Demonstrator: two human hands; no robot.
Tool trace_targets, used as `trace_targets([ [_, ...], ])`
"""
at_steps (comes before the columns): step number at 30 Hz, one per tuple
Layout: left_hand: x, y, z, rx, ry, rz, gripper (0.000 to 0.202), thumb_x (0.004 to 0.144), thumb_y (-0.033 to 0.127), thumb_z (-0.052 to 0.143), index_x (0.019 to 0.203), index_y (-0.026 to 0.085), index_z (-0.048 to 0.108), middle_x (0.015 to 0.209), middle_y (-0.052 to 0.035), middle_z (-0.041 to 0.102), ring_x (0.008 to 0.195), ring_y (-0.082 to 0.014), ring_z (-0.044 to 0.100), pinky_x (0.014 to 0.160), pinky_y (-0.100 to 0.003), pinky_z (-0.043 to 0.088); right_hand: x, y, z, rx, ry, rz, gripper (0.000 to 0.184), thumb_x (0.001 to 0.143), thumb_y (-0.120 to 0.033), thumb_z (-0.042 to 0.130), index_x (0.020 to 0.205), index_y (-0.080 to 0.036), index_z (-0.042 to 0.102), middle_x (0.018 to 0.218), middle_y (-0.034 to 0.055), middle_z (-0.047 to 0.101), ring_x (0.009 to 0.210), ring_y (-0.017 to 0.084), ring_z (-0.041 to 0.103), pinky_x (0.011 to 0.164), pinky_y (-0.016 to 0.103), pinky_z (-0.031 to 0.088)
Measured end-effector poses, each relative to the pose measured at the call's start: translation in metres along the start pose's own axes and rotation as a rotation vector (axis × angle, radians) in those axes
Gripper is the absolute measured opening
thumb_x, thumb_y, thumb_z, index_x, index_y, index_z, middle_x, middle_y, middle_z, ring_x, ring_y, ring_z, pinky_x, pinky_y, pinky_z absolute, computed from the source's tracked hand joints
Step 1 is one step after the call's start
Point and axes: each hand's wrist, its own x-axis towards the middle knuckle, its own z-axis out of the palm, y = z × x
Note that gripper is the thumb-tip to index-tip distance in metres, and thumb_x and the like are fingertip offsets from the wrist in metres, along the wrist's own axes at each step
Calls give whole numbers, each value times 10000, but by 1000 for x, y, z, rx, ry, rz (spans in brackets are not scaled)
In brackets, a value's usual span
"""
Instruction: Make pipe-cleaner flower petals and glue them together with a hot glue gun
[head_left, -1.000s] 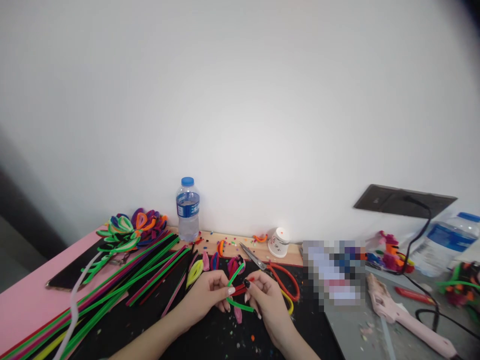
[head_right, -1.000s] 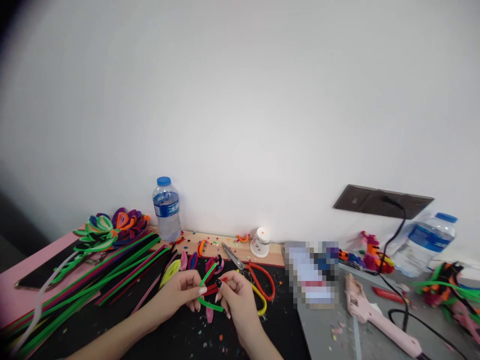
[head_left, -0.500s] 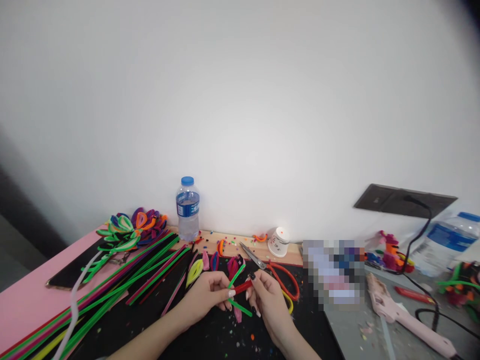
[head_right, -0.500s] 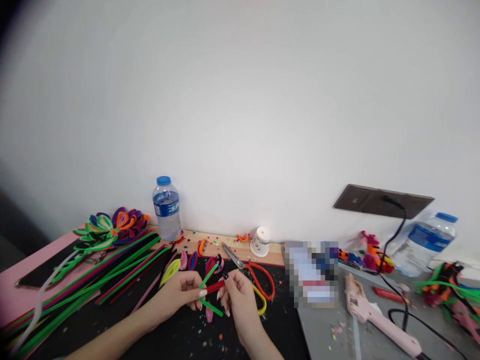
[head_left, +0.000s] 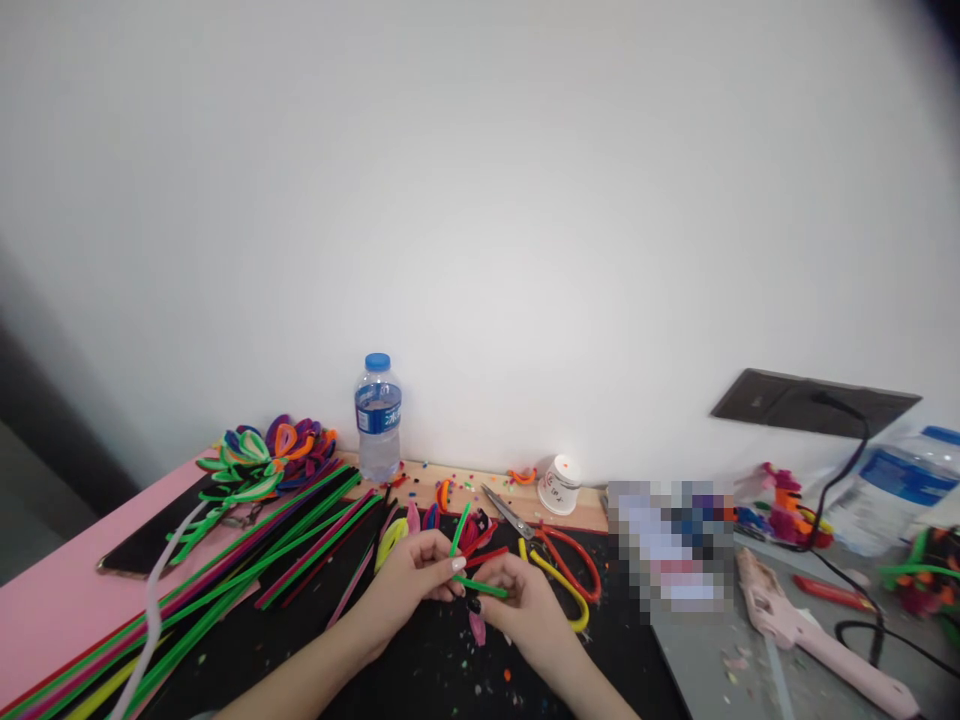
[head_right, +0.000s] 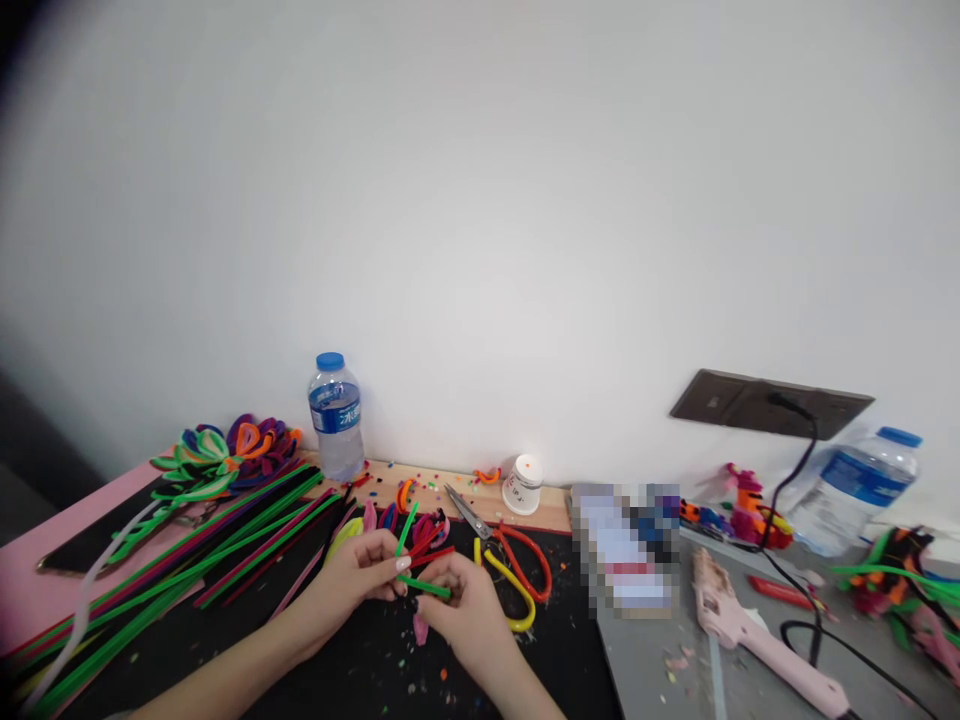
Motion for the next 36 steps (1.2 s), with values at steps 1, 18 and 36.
trace_targets([
  [1,0,0,0,-6,4,2,304,633,370,740,640,170,510,532,51,622,536,-105,617,526,-192,457,0,0,0,-21,-19,20,116,668,-172,667,709,-152,561,544,-29,600,481,104,539,494,204,398],
  [18,-6,-1,6,238,-127,40,325,679,457,646,602,157,547,514,6,624,479,-137,585,510,-247,449,3,2,-1,212,117,82,372,678,-462,696,666,-151,494,517,15,632,385,110,579,368,172,426],
  [36,-8,-5,8,220,-198,21,376,698,507,625,609,175,472,478,43,571,378,-95,516,405,-195,360,1,2,2,135,149,-23,388,769,-510,595,641,-176,446,457,-42,542,317,58,443,320,147,329],
])
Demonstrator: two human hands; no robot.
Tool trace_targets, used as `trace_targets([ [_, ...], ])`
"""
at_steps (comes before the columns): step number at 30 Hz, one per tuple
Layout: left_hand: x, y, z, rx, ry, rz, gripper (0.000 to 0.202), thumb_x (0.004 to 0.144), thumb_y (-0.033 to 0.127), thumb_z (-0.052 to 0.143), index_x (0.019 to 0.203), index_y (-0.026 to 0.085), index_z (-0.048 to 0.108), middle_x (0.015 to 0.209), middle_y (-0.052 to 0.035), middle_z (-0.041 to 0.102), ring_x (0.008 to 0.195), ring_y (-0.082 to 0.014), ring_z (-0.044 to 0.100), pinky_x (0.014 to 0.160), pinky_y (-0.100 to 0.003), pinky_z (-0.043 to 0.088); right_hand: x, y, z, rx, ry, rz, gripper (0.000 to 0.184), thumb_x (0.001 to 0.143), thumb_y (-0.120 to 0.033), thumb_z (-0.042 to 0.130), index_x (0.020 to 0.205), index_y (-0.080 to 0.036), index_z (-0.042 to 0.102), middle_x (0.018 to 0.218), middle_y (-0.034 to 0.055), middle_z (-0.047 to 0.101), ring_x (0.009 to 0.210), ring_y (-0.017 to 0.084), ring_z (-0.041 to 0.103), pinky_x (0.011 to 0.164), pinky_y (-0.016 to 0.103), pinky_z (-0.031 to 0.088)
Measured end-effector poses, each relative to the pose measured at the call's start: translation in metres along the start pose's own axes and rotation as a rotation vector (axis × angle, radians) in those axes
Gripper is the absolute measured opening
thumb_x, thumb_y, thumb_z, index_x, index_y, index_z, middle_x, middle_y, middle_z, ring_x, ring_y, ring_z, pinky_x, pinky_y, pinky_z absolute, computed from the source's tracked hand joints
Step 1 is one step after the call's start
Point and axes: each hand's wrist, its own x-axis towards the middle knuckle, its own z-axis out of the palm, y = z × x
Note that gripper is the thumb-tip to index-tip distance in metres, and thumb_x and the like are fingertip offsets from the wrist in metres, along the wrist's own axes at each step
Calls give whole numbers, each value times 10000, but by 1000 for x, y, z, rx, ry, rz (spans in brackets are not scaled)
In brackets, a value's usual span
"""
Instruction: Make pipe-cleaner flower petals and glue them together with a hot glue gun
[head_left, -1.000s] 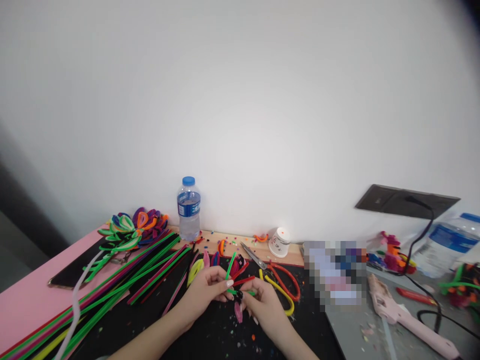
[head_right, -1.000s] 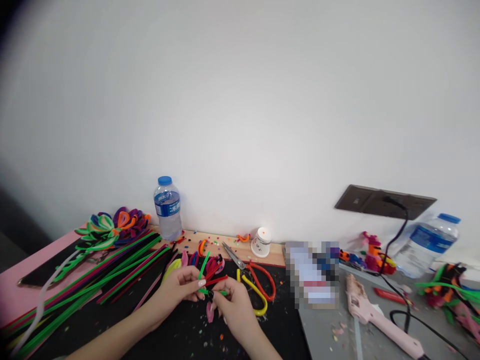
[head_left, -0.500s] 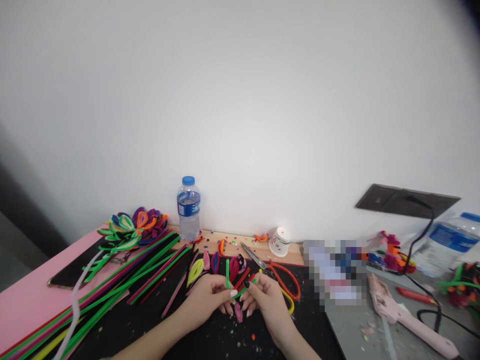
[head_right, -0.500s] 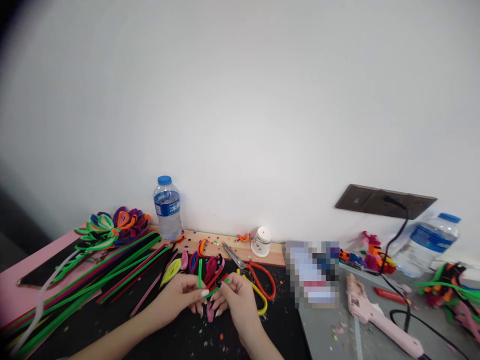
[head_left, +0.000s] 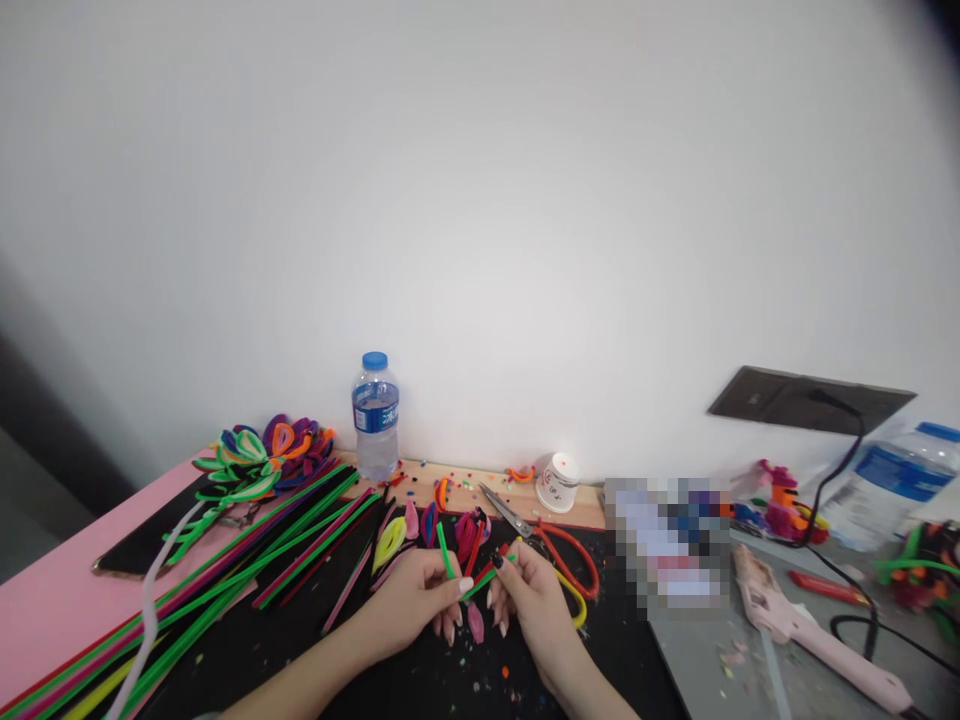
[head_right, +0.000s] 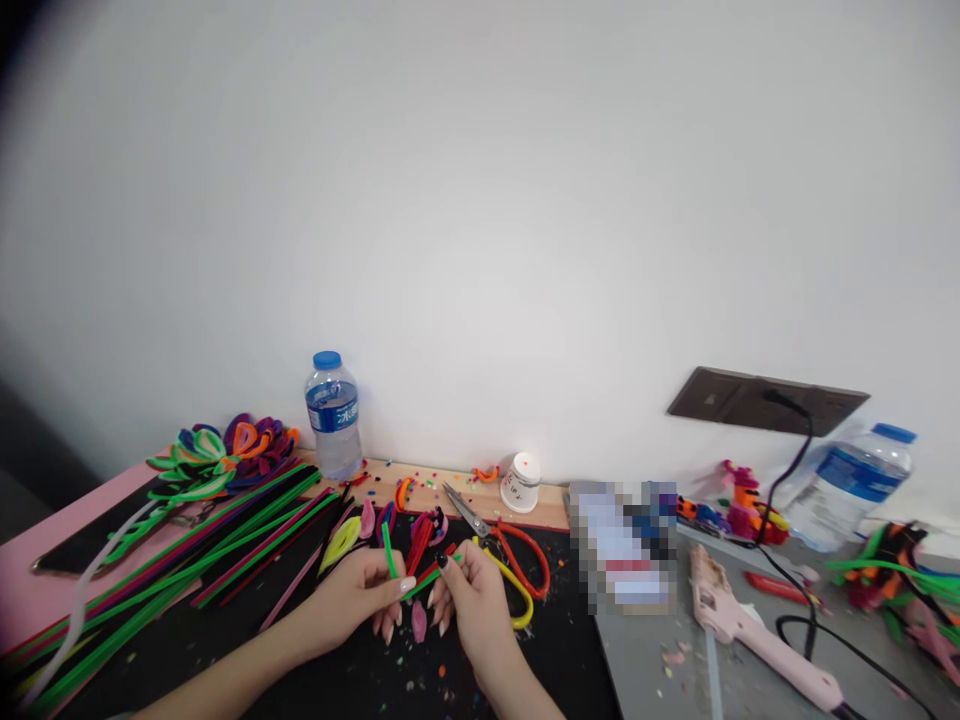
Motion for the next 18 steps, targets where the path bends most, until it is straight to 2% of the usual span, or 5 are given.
trace_targets([
  [10,-1,-4,-2,26,-44,-8,356,718,494,614,618,181,478,465,43,581,374,-93,518,400,-184,348,2,3,-2,18,-9,-18,370,782,-485,594,641,-181,437,461,-37,558,309,54,422,317,148,311],
  [18,-6,0,0,113,-103,-34,303,749,446,580,629,183,487,477,54,542,429,-104,514,448,-197,369,2,1,-5,104,-78,85,308,744,-397,662,656,-167,477,469,-22,600,315,78,500,339,163,389],
])
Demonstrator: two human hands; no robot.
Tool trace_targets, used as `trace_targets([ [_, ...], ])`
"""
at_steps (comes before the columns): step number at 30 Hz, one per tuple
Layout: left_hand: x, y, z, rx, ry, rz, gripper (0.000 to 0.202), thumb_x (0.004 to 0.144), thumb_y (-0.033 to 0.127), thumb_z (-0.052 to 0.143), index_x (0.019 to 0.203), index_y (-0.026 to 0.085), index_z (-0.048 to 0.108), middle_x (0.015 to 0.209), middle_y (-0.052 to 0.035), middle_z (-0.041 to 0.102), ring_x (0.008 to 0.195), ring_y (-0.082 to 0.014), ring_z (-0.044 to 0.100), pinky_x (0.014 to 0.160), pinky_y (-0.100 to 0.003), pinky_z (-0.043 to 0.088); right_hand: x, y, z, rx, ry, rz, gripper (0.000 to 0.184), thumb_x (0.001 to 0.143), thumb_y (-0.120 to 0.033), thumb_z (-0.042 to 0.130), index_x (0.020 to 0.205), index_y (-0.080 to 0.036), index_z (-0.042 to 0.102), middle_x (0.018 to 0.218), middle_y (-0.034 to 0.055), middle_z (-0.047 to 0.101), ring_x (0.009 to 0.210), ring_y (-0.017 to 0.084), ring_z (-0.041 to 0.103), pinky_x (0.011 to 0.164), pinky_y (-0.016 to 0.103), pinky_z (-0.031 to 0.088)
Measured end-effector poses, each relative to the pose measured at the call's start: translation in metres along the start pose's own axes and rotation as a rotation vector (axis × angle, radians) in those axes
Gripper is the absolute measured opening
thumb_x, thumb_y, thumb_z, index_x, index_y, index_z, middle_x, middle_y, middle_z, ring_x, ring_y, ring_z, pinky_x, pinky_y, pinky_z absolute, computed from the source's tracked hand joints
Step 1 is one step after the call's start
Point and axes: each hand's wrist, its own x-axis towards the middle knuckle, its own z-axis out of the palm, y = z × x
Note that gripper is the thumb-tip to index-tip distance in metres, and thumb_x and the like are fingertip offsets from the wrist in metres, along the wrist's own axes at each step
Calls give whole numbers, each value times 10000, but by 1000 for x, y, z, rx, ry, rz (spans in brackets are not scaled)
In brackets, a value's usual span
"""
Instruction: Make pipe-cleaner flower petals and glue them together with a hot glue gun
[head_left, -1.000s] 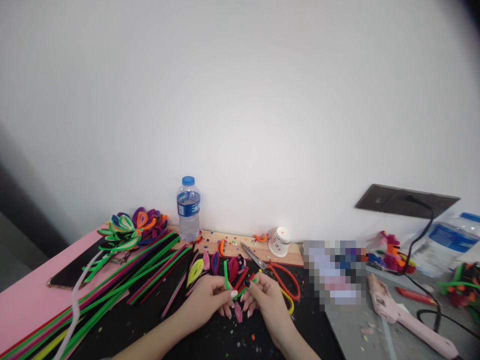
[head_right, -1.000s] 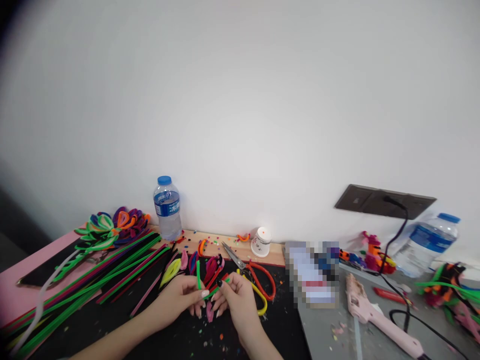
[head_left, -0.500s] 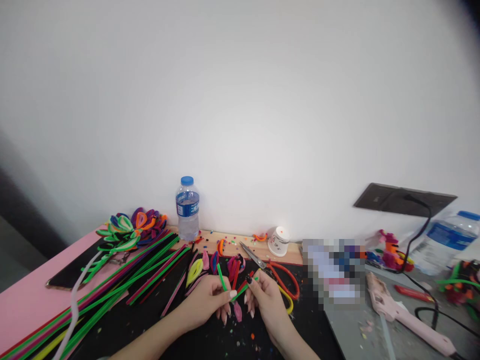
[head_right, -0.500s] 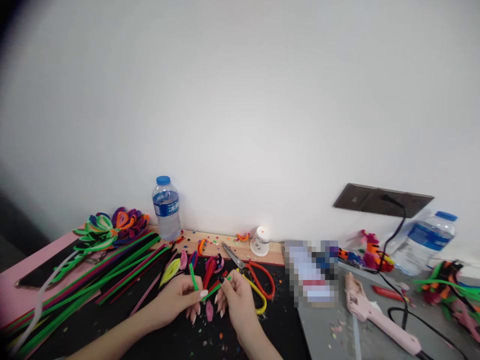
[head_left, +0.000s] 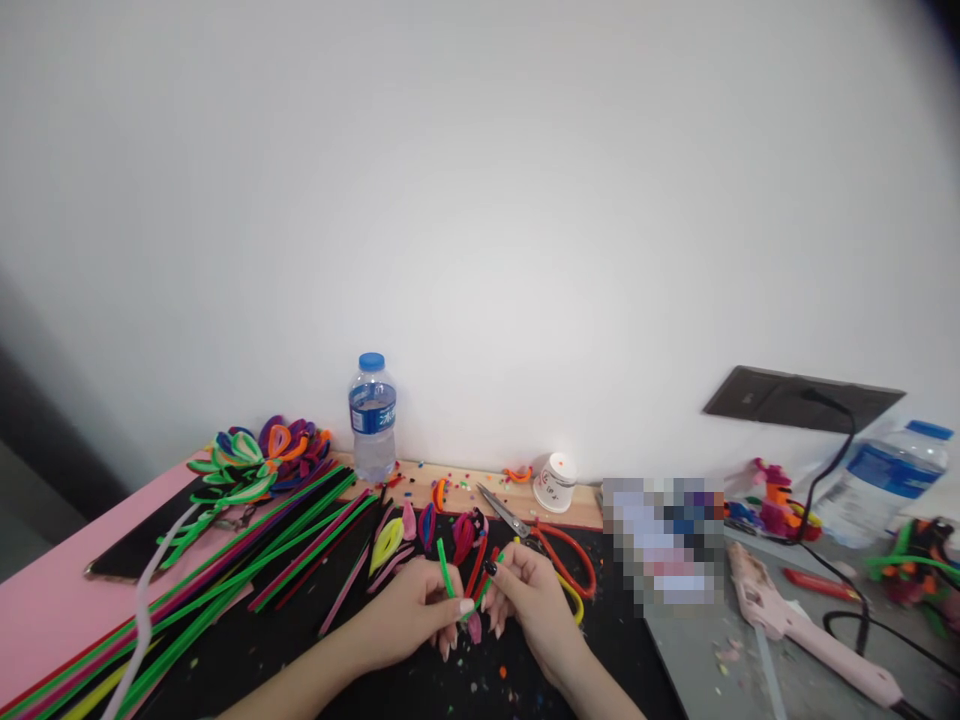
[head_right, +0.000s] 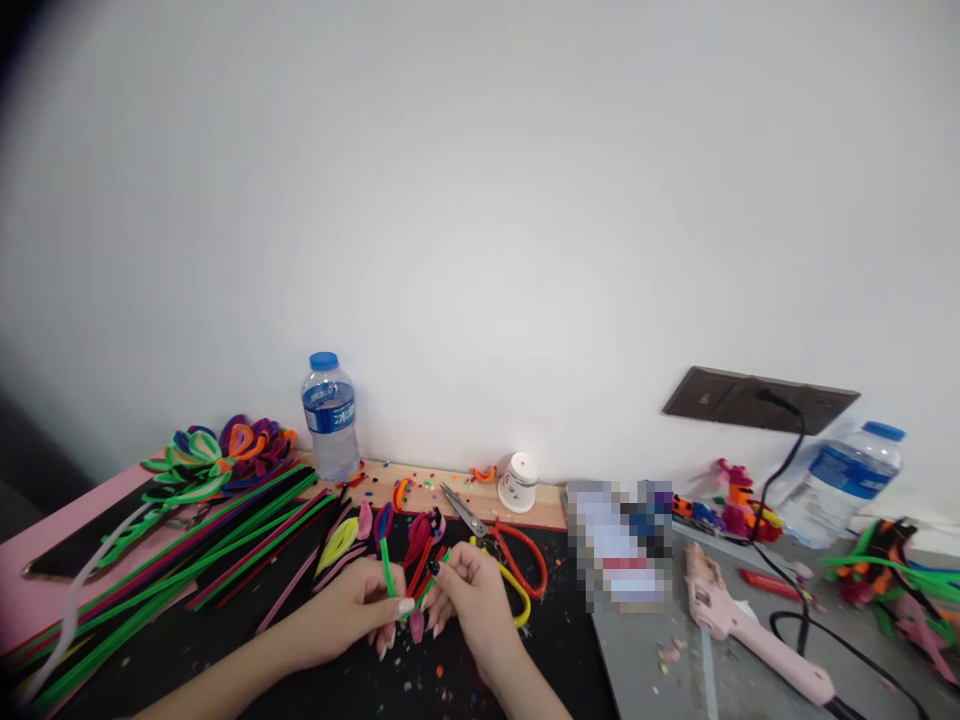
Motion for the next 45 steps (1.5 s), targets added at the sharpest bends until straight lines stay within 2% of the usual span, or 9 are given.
trace_targets([
  [4,-2,3,1,69,-48,22,286,783,433,539,645,186,495,498,56,519,454,-110,494,482,-208,388,0,0,1,-14,4,31,323,713,-420,679,653,-168,487,443,-31,585,304,86,503,339,170,394],
  [9,-5,7,-1,174,-116,74,343,825,501,472,756,183,578,550,40,530,468,-106,477,488,-197,390,0,-3,3,-72,-52,15,336,699,-452,681,653,-156,529,433,-36,567,327,92,515,348,171,390],
  [13,-9,9,-2,242,-104,123,445,868,539,358,796,182,615,542,28,545,441,-103,459,474,-192,378,-2,-7,5,-88,-93,-1,322,714,-444,671,653,-160,532,421,-38,561,321,90,503,345,168,375],
  [17,-8,6,0,268,-107,134,473,868,544,357,818,169,640,538,25,545,420,-99,454,453,-187,374,-2,-8,5,-92,-101,-3,311,709,-417,684,630,-164,521,411,-38,558,315,84,488,335,162,367],
  [20,-5,1,1,251,-104,90,475,852,537,401,731,150,649,532,15,553,392,-90,460,420,-178,358,-2,-6,4,-90,-95,9,312,695,-402,698,617,-161,517,409,-37,559,314,79,483,327,156,365],
  [24,-4,-1,3,216,-77,32,475,819,505,482,562,139,643,395,32,485,342,-87,442,408,-175,335,-2,-4,2,-93,-89,28,314,681,-389,712,605,-159,511,413,-33,568,308,74,474,319,154,361],
  [27,-5,1,3,184,-78,22,453,799,490,517,545,139,650,376,36,478,332,-84,428,410,-175,340,-2,-3,1,-98,-94,36,308,683,-383,709,611,-155,515,425,-30,580,308,68,469,322,153,363],
  [35,-7,2,3,323,-115,66,515,846,514,417,552,135,606,426,38,474,367,-84,458,423,-162,358,-2,-1,2,-102,-112,82,325,634,-383,734,593,-160,501,422,-31,587,290,61,455,315,157,364],
  [45,-8,6,0,572,-145,187,506,898,419,366,492,159,516,388,60,405,393,-84,444,494,-170,372,-2,2,1,-122,-165,73,269,660,-340,711,614,-147,530,432,-26,586,295,60,448,320,157,360],
])
